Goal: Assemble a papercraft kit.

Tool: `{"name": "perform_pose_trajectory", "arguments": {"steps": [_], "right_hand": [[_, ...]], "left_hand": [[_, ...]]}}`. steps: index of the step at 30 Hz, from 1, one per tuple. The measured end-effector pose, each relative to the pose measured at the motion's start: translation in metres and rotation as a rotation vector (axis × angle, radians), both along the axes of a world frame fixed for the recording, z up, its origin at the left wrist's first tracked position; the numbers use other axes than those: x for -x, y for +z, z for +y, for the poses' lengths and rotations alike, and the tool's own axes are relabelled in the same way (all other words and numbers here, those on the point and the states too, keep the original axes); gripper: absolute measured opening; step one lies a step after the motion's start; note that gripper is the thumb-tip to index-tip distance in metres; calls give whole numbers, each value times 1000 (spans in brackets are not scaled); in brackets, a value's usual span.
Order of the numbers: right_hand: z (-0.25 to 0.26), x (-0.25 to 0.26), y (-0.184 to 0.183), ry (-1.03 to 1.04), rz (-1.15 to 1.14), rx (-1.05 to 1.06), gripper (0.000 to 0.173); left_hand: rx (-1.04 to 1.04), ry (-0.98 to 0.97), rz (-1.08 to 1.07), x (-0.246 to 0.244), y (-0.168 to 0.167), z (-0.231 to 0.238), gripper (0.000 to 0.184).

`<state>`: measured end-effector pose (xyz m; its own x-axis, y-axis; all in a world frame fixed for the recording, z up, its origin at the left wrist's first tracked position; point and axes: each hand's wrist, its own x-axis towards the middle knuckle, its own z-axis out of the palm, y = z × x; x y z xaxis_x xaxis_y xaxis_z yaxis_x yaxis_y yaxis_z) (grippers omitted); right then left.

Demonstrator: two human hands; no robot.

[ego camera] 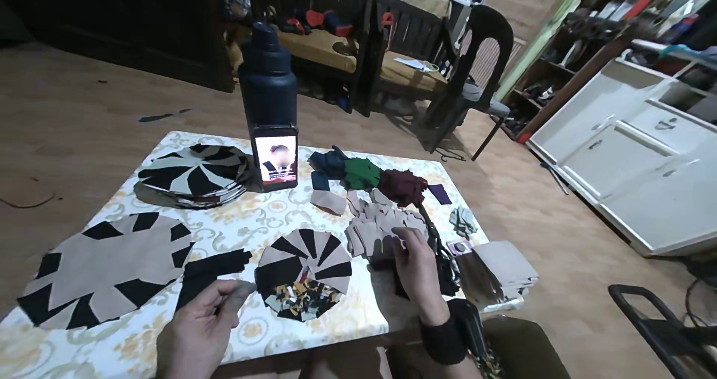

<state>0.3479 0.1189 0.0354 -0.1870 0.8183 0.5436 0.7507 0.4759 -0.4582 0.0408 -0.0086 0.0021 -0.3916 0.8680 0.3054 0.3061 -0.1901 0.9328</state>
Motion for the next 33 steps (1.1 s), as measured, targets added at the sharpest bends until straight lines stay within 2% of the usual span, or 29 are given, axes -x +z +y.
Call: {"name": "perform_pose_trajectory", "arguments": {"steps": [4, 9, 13, 20, 21, 23, 27, 30, 33], "right_hand": [[-2, 22, 1, 139, -21, 14, 21], [9, 38, -6, 85, -236, 154, 23], [14, 33, -4, 52, -110, 132, 25], [26, 1, 13, -5, 421, 126, 27], [28, -2, 15, -24, 416, 147, 26], [32, -5, 14, -44, 268, 172, 26], [33, -3, 10, -155, -29, 80, 22], [33, -5, 8, -153, 32, 79, 23], [35, -14, 6, -81, 236, 225, 32]], "left_hand": [[40, 44, 65, 1, -3, 1, 26], [3, 48, 38, 1, -4, 2, 26], [-13, 57, 14, 0, -3, 1, 24], [-83, 47, -7, 0, -4, 2, 24], [-87, 48, -6, 0, -5, 2, 24], [-97, 50, -12, 0, -5, 2, 24], [-101, 58, -31, -1, -4, 2, 23], [-102, 58, -19, -1, -4, 2, 22], [-72, 46, -17, -1, -3, 1, 23]]}}
